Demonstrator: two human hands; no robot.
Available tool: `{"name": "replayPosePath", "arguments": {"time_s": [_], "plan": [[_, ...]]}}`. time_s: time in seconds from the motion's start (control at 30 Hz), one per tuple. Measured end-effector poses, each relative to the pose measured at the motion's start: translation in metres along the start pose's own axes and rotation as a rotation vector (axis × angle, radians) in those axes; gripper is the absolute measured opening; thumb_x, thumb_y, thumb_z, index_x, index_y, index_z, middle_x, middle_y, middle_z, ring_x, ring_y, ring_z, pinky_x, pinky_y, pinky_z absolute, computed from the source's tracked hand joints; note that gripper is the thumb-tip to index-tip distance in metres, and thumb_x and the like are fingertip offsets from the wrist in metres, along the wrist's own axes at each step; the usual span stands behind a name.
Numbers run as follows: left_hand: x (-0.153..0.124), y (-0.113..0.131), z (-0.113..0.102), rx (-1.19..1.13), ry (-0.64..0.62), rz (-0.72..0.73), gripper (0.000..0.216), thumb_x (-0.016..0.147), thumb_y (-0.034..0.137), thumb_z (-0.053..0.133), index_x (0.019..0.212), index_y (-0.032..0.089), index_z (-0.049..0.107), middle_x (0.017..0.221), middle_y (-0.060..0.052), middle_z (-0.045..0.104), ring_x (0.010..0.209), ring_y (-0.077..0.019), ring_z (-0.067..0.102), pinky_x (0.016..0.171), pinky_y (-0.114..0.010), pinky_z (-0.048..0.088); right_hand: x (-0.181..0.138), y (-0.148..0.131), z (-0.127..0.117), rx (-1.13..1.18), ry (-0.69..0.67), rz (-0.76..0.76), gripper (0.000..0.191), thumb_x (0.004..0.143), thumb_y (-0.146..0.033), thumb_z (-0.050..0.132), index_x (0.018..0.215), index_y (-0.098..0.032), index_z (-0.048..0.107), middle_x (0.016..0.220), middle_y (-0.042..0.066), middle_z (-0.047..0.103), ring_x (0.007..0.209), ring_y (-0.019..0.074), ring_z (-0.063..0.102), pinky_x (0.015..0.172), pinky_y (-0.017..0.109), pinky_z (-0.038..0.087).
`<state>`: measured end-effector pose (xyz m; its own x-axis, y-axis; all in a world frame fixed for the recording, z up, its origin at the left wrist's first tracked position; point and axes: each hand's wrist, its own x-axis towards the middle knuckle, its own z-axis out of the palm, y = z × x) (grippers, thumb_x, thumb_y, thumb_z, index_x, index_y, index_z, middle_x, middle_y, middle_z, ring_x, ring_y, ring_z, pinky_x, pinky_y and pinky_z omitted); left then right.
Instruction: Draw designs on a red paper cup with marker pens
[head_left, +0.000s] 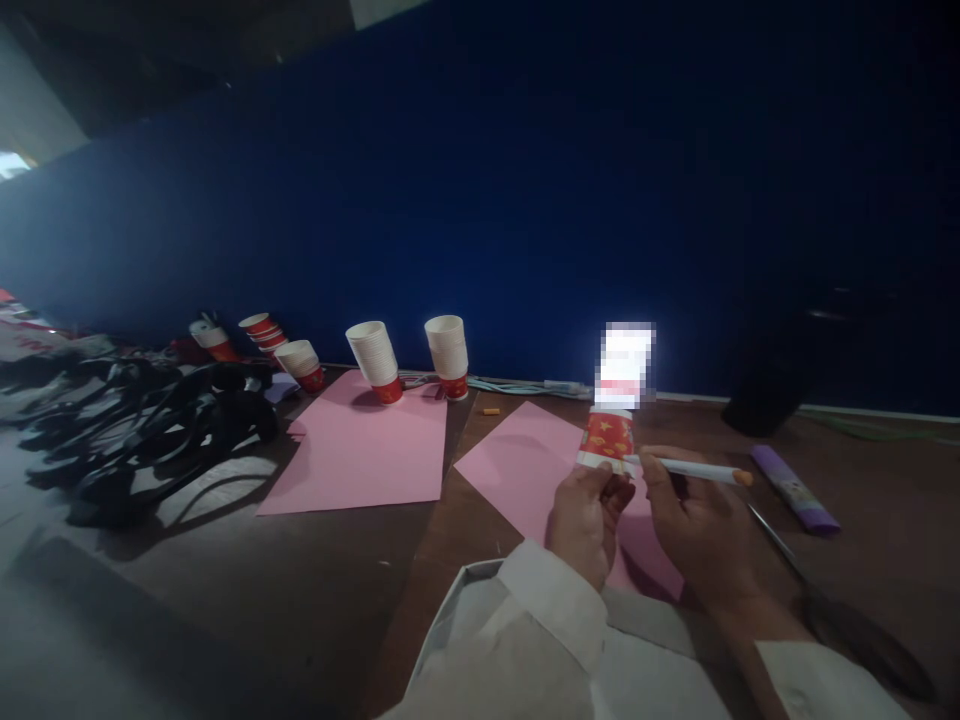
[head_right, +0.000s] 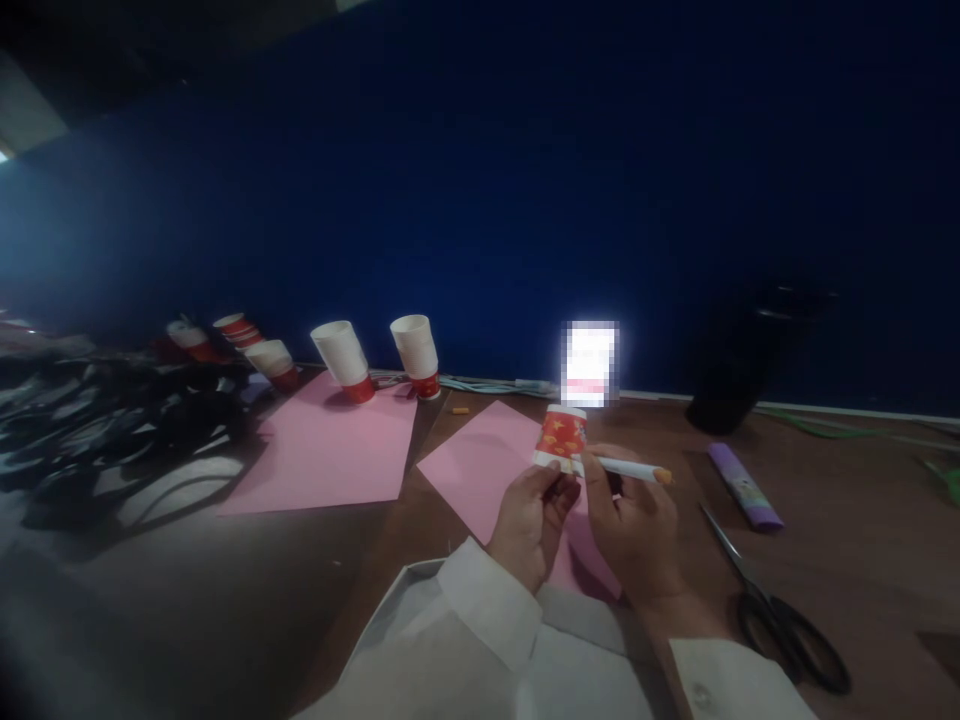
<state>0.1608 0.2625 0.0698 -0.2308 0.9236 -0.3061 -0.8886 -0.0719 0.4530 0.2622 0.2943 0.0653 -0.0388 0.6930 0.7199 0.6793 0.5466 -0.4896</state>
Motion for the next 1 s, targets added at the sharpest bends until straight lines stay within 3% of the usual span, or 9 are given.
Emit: {"name": "replayPosePath", "arguments": {"time_s": [0.27, 0.67, 0.87, 1.0], "plan": [[-0.0007, 0.0005, 0.0007, 0.021, 0.006, -0.012, 0.013, 0.069, 0.015, 0.077, 0.073, 0.010, 0.066, 0.069, -0.003, 0.062, 0.062, -0.0087, 0.058, 0.068, -0.021, 0.053, 0.0007, 0.0017, 0.0009, 0.018, 0.013, -0.006, 0.040, 0.095, -0.054, 0.047, 0.089, -0.022, 0.070, 0.069, 0.006, 0.069, 0.067, 0.0219, 0.065, 0.071, 0.035, 0.050], [-0.0011, 0.0009, 0.0004, 0.013, 0.002, -0.019, 0.007, 0.073, 0.011, 0.071, 0.072, 0.009, 0.065, 0.068, -0.004, 0.062, 0.061, -0.0083, 0.058, 0.066, -0.019, 0.053, 0.0008, 0.0010, 0.0001, 0.008, 0.002, 0.016, 0.042, 0.094, -0.056, 0.047, 0.089, -0.021, 0.070, 0.066, 0.006, 0.068, 0.065, 0.0221, 0.065, 0.067, 0.034, 0.048], [0.0021, 0.0018, -0.0010, -0.005, 0.004, -0.004, 0.009, 0.071, 0.011, 0.072, 0.070, 0.010, 0.063, 0.066, -0.003, 0.060, 0.060, -0.0080, 0.058, 0.066, -0.019, 0.054, -0.0035, 0.0059, 0.0055, -0.020, 0.019, 0.016, 0.045, 0.095, -0.056, 0.045, 0.087, -0.021, 0.071, 0.080, 0.009, 0.074, 0.076, 0.0236, 0.069, 0.070, 0.033, 0.048], [0.0033, 0.0022, -0.0010, -0.014, 0.007, -0.005, 0.006, 0.073, 0.009, 0.069, 0.072, 0.009, 0.064, 0.066, -0.003, 0.060, 0.060, -0.0080, 0.058, 0.066, -0.019, 0.054, -0.0055, 0.0089, 0.0069, -0.029, -0.001, 0.026, 0.044, 0.094, -0.056, 0.046, 0.088, -0.020, 0.071, 0.082, 0.009, 0.075, 0.074, 0.0234, 0.069, 0.069, 0.033, 0.048]]}}
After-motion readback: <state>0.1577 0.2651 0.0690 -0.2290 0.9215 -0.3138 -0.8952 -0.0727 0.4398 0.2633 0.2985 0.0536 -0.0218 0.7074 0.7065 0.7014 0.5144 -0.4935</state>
